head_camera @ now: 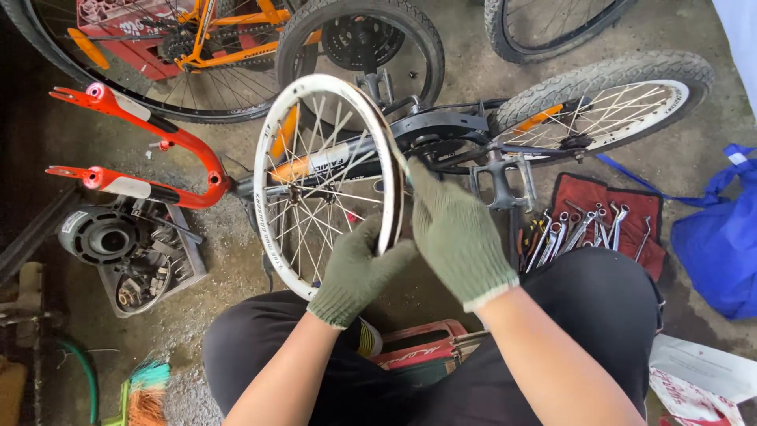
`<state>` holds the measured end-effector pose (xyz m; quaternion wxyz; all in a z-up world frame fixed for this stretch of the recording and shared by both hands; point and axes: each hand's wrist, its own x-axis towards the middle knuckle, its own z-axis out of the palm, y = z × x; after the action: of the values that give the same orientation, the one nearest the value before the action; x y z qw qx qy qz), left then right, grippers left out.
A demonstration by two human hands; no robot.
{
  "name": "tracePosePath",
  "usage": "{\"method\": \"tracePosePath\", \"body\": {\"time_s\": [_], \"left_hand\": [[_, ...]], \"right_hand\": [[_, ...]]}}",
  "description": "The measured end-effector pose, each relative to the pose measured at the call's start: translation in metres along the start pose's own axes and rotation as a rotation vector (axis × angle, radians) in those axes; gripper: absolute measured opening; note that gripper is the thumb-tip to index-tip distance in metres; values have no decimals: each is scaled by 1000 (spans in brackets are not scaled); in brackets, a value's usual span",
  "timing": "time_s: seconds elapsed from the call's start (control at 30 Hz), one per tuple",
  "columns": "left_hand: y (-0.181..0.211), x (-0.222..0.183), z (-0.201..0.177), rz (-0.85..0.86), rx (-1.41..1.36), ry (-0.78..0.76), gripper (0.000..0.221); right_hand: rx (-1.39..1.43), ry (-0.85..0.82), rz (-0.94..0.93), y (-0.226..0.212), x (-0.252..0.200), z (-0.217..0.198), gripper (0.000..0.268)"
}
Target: Cleaning a bicycle wheel rim with a brush and applying lubricant from a spray can
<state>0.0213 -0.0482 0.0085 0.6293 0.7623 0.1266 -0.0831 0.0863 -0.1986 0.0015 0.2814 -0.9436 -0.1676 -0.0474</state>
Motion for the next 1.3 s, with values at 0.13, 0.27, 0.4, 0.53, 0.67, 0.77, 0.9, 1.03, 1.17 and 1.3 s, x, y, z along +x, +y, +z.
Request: {"method": "tracePosePath", "body": {"time_s": [0.13,0.27,0.4,0.53,0.67,0.77,0.9,1.03,1.17,1.3], "left_hand": [[5,4,9,-222,340,-25,52],[-6,5,4,-144,406,-43,54],[-9,1,-2,-145,450,-102,55],[-10,2,-2,-139,488,-108,44],[-22,8,-3,-103,435,-102,37],[-25,11,-5,-86,429,-121,37],[-10,4,-4,-81,406,-118,42],[-20,5,-3,-113,358,-78,36],[-18,7,-7,-78,426,-100,42],[-16,4,-13,-107,436,-115,41]], "right_hand": [[46,42,31,17,15,10,29],[49,-137,41,29,9,1,44],[62,-100,38,26,1,-22,34],[40,-16,119,40,2,-3,46],[391,-65,216,34,9,-5,44],[172,6,146,21,0,-13,37],[-76,27,38,37,-20,6,44],[-161,-7,31,40,8,20,44],[-119,-134,101,48,29,33,57],[-313,25,-141,46,-4,28,46]]}}
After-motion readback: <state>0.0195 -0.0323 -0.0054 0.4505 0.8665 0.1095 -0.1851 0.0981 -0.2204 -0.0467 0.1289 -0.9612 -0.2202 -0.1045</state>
